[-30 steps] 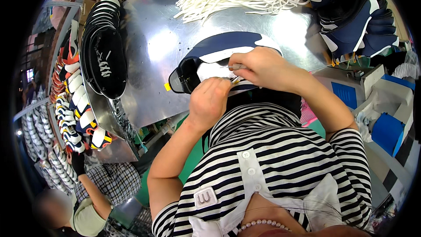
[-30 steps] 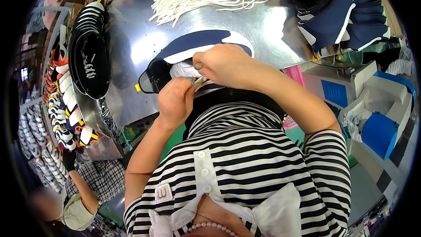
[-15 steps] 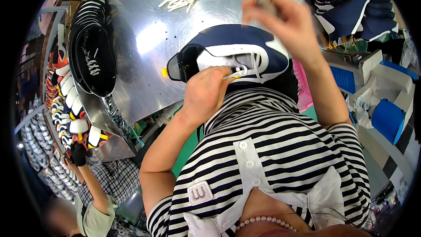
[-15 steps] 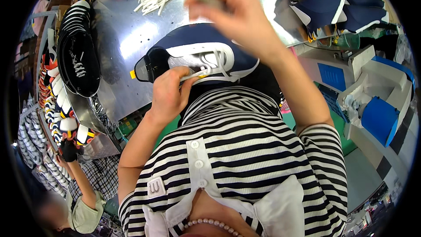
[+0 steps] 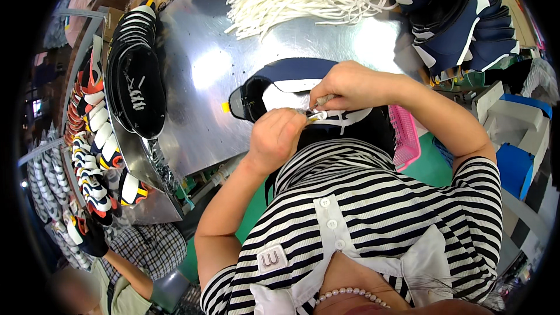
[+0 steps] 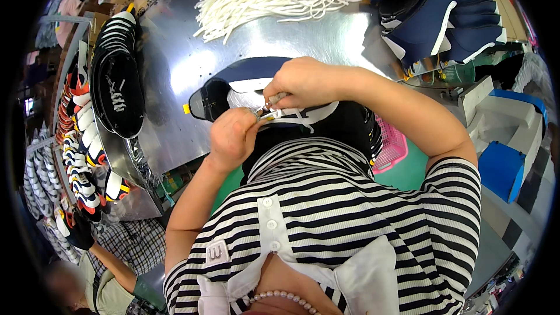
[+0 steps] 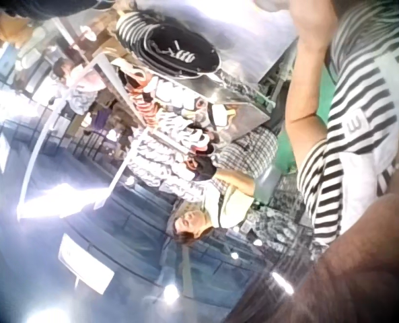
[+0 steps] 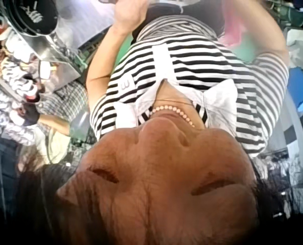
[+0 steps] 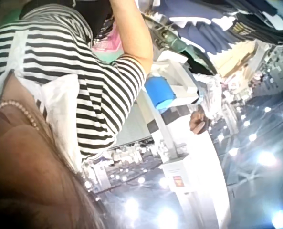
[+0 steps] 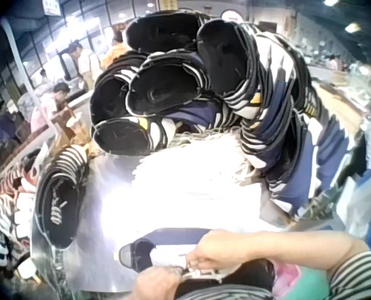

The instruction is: The person laces a blue and white shoe by hand, threading white shoelaces through the eyelets and pulling them tight. The person works at a metal table with other shoes and laces nearby.

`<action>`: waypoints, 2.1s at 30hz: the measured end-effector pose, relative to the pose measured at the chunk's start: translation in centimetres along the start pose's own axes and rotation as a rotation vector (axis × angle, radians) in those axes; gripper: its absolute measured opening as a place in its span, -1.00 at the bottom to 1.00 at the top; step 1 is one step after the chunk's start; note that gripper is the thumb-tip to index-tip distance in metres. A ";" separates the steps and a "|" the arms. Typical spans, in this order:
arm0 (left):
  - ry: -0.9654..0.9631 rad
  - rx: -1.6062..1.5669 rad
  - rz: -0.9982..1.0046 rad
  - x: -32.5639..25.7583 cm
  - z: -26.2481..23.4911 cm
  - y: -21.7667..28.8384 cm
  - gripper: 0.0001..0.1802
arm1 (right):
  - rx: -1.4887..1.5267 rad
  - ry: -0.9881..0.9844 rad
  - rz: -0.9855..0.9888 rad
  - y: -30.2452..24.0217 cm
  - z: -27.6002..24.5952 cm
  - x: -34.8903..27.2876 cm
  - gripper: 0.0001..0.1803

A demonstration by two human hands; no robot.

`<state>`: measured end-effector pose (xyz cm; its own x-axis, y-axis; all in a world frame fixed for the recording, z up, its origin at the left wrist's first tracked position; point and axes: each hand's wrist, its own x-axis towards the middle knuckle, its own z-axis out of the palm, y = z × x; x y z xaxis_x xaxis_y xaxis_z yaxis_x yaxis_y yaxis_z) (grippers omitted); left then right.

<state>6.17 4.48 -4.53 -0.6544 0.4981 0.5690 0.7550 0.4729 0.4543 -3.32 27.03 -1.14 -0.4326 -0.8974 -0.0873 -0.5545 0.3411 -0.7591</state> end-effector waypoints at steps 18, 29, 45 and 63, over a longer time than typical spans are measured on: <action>-0.161 -0.204 -0.352 1.4 -0.7 1.3 -0.25 | 0.122 1.081 0.279 -1.1 4.0 -2.6 -0.79; -0.115 -0.368 -0.882 3.5 -0.5 0.6 -0.40 | -0.131 0.815 0.055 -0.4 5.5 -1.0 -0.66; 0.090 -0.402 -1.018 4.8 1.4 1.2 -0.61 | 0.137 0.526 0.259 -2.6 4.0 -3.9 -0.42; 0.124 -0.274 -0.857 3.5 1.7 1.4 -0.59 | 0.670 0.601 0.268 -1.1 2.9 -1.8 -0.74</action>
<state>4.86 8.08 -3.06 -0.9992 -0.0338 0.0233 0.0057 0.4484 0.8938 0.11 27.46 -2.01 -0.8849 -0.4532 -0.1075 0.0614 0.1153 -0.9914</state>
